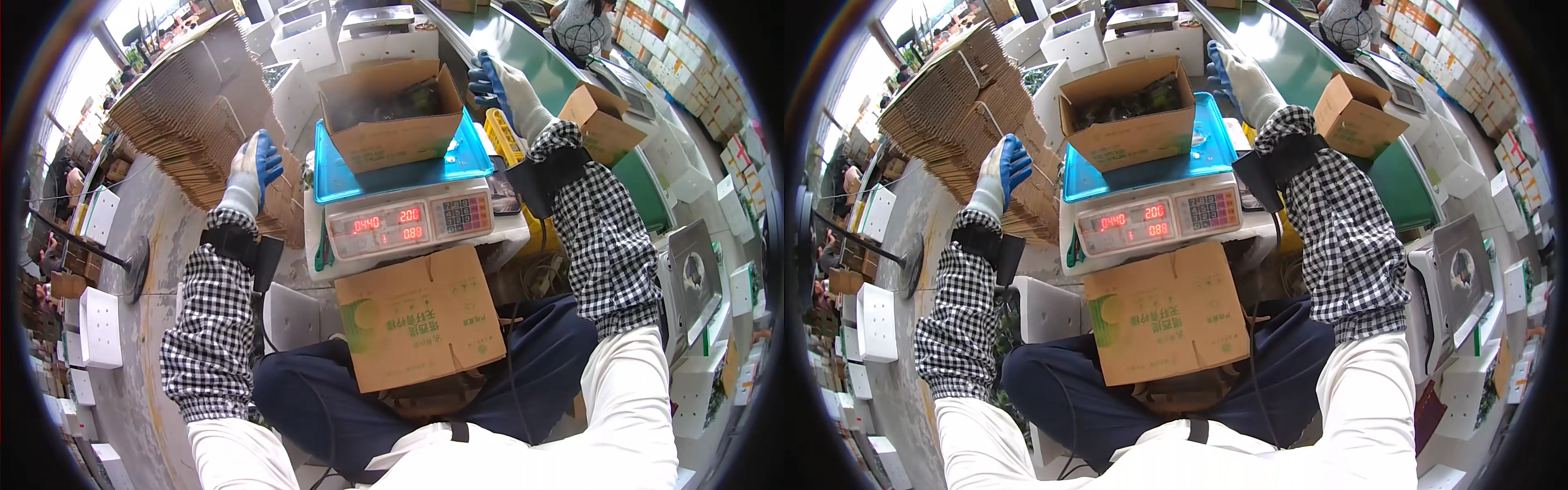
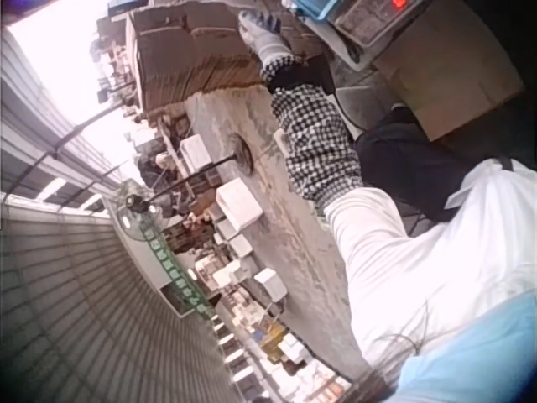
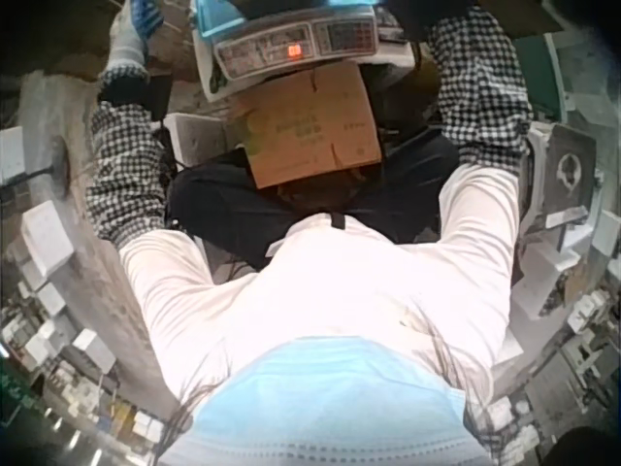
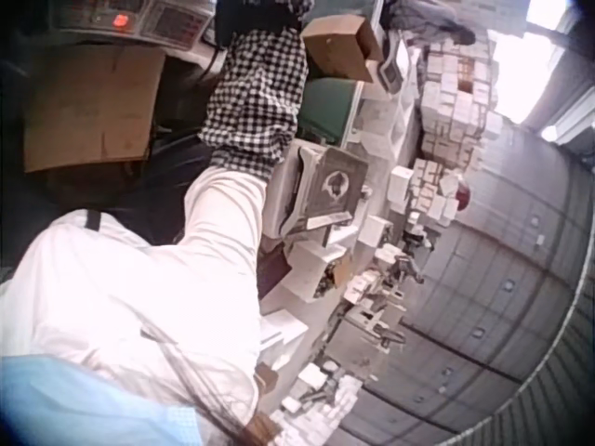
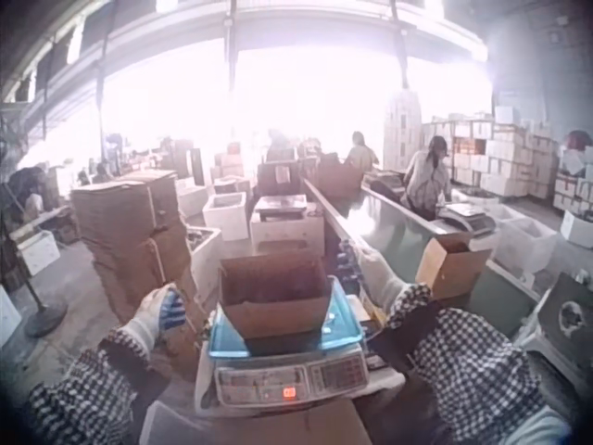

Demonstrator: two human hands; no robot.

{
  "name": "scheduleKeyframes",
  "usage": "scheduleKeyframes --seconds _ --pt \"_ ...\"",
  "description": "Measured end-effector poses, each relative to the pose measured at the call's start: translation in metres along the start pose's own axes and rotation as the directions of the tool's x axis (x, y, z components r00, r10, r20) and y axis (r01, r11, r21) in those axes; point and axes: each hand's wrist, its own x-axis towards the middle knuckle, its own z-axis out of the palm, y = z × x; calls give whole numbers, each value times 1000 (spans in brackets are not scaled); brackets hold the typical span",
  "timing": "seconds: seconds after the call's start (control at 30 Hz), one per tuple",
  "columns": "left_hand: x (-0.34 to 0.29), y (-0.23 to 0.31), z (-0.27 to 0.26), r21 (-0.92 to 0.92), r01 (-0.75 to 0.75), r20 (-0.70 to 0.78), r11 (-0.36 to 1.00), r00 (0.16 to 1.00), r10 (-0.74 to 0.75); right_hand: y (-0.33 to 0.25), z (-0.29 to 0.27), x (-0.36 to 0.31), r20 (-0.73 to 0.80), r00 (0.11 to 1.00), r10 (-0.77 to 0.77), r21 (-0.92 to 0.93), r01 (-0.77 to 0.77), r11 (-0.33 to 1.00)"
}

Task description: The person cuts a strap on a box with a utility knife, places the box on a scale, and fills it with bagged produce from a bin. They then place the filled box on a conveyor belt and repeat the process with another box.

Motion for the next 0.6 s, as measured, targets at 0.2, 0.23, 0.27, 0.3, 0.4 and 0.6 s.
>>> scheduleKeyframes --seconds 0.2,0.23,0.27,0.3,0.4,0.6 --pt "-21 -3 -21 -80 74 32 994 997 -72 -14 27 -20 -41 991 -130 -281 114 953" --pt "-27 -1 -22 -138 111 55 984 993 -104 -20 37 -25 -40 984 -173 -346 149 926" --pt "-32 1 -25 -200 134 42 971 991 -128 -25 46 -31 -17 959 -283 -489 239 839" --pt "-38 9 -30 -201 134 42 970 991 -128 -30 48 -31 -16 959 -283 -489 239 839" --pt "-35 32 -69 -386 83 457 919 882 113 -50 51 -42 132 931 -341 -548 355 757" --pt "-118 88 -243 -146 -293 428 945 842 327 -70 63 -113 447 841 306 -695 111 710"
